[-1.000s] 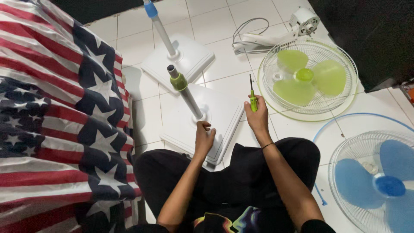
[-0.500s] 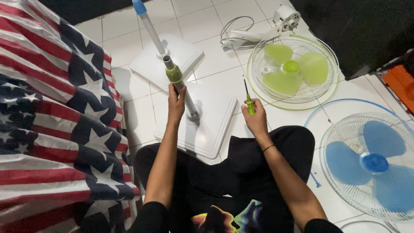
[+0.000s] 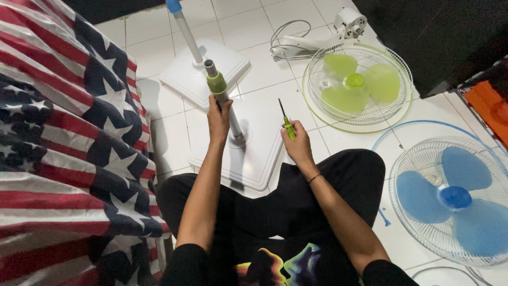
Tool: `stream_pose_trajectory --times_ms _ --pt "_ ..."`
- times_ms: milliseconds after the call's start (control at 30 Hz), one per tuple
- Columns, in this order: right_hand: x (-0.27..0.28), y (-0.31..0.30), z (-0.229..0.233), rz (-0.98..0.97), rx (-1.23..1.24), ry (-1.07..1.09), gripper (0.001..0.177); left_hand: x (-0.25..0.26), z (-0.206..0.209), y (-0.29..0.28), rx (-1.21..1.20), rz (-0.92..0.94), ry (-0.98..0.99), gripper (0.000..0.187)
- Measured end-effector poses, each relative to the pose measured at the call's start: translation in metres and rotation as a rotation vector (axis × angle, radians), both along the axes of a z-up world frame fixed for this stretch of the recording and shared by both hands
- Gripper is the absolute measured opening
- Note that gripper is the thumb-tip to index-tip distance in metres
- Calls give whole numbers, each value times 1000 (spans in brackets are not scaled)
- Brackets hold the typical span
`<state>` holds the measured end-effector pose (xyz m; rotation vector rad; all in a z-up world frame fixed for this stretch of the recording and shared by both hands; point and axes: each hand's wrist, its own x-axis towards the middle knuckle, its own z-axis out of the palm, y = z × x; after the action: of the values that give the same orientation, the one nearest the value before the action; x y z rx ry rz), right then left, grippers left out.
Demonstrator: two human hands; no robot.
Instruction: The person sits on the floor and uses a screwdriver to disassemble a pedestal fan, unscrewing the front grille and blade cap, removing the grille and blades, then detaching the motor housing from the pole and separating the pole from the base.
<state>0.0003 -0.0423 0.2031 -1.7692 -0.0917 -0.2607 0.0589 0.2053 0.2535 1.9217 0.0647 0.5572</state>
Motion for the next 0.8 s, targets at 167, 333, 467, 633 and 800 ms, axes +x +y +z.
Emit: stream_pose_trajectory --times_ms 167,333,467,633,800 --pt "4 16 -8 84 123 81 17 -2 -8 -1 -7 -11 25 40" --pt "6 19 -11 28 -36 12 14 5 -19 11 -114 -148 38 50" --pt "4 20 -3 40 -6 91 16 11 -15 23 -65 -304 129 58" --pt "11 21 15 78 17 144 15 22 -11 17 -278 -422 166 39" --pt "21 21 28 68 -6 40 15 34 -31 7 -343 -332 142 26"
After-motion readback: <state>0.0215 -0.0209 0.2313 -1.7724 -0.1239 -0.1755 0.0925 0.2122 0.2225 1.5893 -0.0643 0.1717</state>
